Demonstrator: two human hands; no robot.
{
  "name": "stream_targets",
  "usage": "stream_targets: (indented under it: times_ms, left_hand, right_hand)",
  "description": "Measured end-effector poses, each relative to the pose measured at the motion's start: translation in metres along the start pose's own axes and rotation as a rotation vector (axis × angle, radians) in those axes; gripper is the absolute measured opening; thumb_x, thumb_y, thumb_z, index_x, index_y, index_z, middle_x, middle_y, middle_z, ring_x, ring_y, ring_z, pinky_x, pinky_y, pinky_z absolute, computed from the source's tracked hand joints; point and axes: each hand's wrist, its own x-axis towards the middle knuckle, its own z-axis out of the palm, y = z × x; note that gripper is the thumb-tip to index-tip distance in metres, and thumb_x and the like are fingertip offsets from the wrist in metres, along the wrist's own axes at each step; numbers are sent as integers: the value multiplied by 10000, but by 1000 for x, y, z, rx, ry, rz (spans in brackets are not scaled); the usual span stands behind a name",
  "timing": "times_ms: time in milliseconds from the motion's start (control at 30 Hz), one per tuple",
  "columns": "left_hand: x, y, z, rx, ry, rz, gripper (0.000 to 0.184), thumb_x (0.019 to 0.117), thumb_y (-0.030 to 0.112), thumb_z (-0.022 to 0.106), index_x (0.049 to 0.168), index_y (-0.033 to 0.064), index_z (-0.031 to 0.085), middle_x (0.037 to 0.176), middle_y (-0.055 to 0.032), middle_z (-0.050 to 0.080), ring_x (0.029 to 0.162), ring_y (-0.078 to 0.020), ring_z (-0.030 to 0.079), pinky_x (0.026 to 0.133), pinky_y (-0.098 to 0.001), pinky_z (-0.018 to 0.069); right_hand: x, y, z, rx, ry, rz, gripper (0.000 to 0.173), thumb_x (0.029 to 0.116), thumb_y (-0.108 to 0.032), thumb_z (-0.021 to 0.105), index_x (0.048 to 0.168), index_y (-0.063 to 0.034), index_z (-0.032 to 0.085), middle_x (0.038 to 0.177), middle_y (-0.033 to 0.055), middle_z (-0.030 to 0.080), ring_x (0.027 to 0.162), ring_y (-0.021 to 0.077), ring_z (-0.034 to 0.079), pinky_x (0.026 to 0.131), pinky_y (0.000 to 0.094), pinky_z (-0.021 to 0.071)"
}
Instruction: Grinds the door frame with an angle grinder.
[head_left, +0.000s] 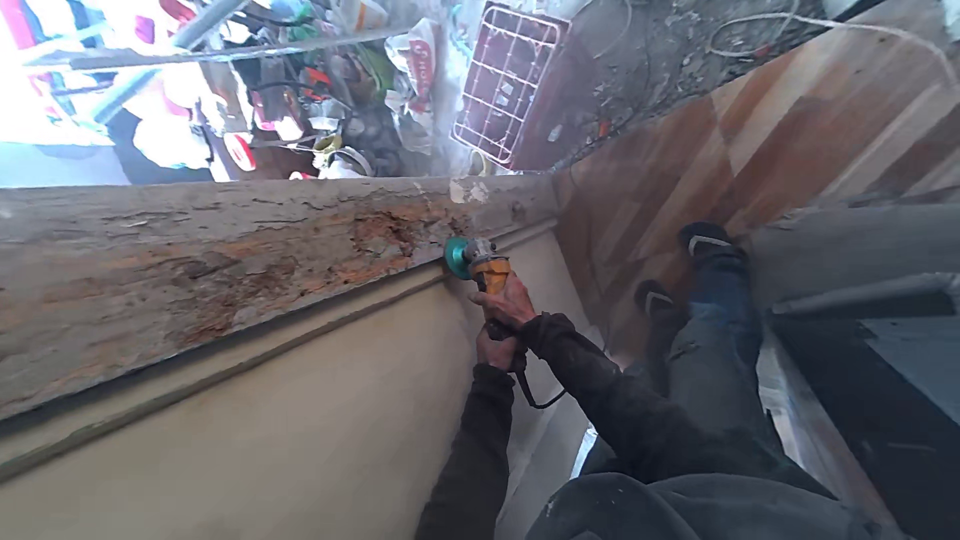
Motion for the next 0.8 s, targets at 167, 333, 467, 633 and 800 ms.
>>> stream_targets:
  times_ms: [167,333,467,633,800]
  left_hand:
    - [8,-2,19,12,-33,-31,455,815,-66,713,1248,-80,574,980,-174,672,796,-186,664,737,-361,584]
    - [7,-11,45,-20,-135,-42,509,757,-62,727,1239,-79,566,950,-171,677,764,-198,675,708,-370,597]
    - [15,-13,71,-49,-221,-29,510,732,-29,744,1210,-81,574,909,-155,685,729,-195,682,686,-368,604]
    - [47,3,118,-14,-298,-30,553,711,8,778,1220,-72,578,928,-174,696,737,-232,695,694,-411,613]
    - [86,6,205,-14,-342,-6,465,780,48,810,1189,-64,619,971,-178,700,838,-230,689,798,-419,594]
  right_hand:
    - [11,14,-15,5,19,53,916,748,-451,886,1412,14,457,1161,241,667,1062,369,668,923,563,540]
    - [8,38,-41,12,95,79,961,710,-495,908,1404,5,470,1155,229,671,1059,358,670,927,559,540]
    - [9,50,-72,53,123,120,987,689,-491,926,1405,6,463,1146,224,669,1058,346,668,932,541,543]
    - [40,72,-116,127,180,84,895,712,-307,912,1412,3,448,1120,234,664,1004,348,675,879,547,558]
    - [93,98,-182,-3,259,2,836,698,-253,894,1376,27,492,1126,233,671,1020,351,682,902,562,565]
